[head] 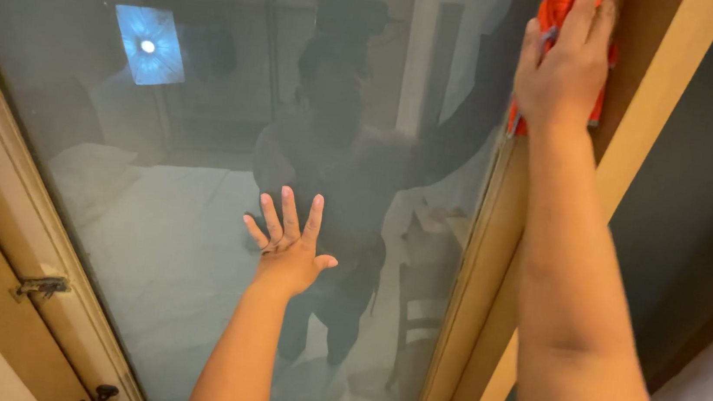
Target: Cleaning a glass window and its wooden frame using a cleaning spray and an orange cloth.
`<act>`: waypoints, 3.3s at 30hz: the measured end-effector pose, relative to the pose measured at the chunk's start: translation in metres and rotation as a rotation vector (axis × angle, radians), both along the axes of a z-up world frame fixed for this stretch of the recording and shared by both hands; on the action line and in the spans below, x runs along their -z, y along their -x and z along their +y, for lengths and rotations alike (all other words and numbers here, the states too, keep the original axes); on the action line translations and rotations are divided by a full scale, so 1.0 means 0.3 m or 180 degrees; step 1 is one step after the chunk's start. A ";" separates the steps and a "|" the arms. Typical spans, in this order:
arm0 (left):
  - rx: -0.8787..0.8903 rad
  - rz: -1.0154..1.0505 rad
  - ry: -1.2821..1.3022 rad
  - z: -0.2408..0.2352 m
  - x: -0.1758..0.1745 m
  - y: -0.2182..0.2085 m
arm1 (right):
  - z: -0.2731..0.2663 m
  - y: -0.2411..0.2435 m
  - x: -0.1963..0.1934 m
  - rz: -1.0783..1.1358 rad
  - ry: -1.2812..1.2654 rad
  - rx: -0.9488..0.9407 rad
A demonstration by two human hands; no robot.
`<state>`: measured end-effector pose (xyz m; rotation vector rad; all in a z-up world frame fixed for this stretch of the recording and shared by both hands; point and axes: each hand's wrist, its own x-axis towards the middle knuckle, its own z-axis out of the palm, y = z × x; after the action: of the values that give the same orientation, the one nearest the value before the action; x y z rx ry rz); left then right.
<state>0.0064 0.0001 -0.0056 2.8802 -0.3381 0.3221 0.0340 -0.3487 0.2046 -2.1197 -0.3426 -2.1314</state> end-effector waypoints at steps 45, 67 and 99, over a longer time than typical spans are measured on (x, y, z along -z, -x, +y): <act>0.0037 -0.0211 0.0155 -0.005 -0.002 0.022 | -0.001 0.066 0.395 0.0017 0.0102 0.0103; 0.0112 -0.0587 0.0226 0.007 0.064 -0.018 | -0.001 0.071 0.382 0.0102 -0.0156 -0.0217; -0.0012 -0.0430 0.0128 -0.021 0.148 -0.007 | -0.043 0.036 0.521 0.0118 -0.0075 -0.0189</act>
<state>0.0084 -0.0063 -0.0500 2.8267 -0.3452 0.5196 0.0231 -0.3616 0.0483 -2.1062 -0.3700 -2.0509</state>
